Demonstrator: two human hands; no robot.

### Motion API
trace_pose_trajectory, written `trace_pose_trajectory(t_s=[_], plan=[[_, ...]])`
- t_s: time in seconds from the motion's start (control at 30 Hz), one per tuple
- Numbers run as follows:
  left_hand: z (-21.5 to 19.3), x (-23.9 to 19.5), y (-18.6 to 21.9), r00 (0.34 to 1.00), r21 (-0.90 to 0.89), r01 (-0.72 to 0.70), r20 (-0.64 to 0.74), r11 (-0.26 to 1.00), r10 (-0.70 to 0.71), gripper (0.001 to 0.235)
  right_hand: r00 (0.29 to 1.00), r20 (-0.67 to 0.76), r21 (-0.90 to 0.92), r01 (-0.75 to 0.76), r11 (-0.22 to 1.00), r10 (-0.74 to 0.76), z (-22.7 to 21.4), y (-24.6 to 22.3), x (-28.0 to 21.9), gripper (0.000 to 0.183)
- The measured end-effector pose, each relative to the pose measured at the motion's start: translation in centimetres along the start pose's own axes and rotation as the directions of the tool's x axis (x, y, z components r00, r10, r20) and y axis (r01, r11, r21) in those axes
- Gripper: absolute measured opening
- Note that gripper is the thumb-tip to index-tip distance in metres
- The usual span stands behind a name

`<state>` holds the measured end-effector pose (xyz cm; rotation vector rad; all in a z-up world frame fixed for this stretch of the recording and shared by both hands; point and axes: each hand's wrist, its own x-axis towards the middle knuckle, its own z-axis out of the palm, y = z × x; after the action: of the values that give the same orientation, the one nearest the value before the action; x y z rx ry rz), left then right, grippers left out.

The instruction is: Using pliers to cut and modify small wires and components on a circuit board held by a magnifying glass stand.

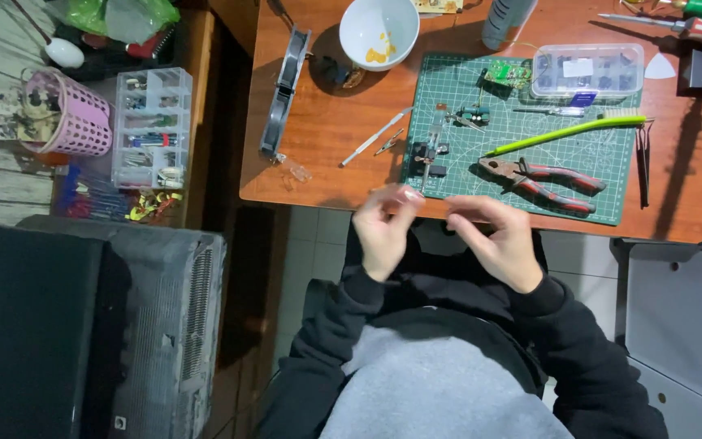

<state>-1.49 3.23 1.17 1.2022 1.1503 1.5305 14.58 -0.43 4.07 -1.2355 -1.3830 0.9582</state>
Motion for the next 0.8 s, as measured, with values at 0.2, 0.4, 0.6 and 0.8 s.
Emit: trace_pose_trajectory(t_s=[0.2, 0.4, 0.6, 0.8], plan=[[-3.3, 10.0, -2.8, 0.892, 0.636, -0.441, 0.232, 0.633, 0.388, 0.013, 0.986, -0.01, -0.427, 0.148, 0.892, -0.168, -3.9, 0.2, 1.7, 0.019], [-3.7, 14.3, -5.1, 0.904, 0.742, -0.428, 0.35, 0.516, 0.247, 0.014, 0.98, 0.072, -0.827, 0.163, 0.538, -0.185, -7.7, 3.7, 1.2, 0.035], [-2.6, 11.2, -4.6, 0.907, 0.798, -0.398, 0.27, 0.453, 0.322, 0.023, 0.976, 0.103, -0.94, 0.158, 0.302, -0.189, -9.0, 4.6, 1.1, 0.044], [0.3, 3.4, -2.0, 0.864, 0.315, -0.452, 0.388, 0.834, 0.322, 0.071, 0.965, 0.224, -0.941, 0.251, 0.227, -0.14, -10.6, 5.3, 1.7, 0.037]])
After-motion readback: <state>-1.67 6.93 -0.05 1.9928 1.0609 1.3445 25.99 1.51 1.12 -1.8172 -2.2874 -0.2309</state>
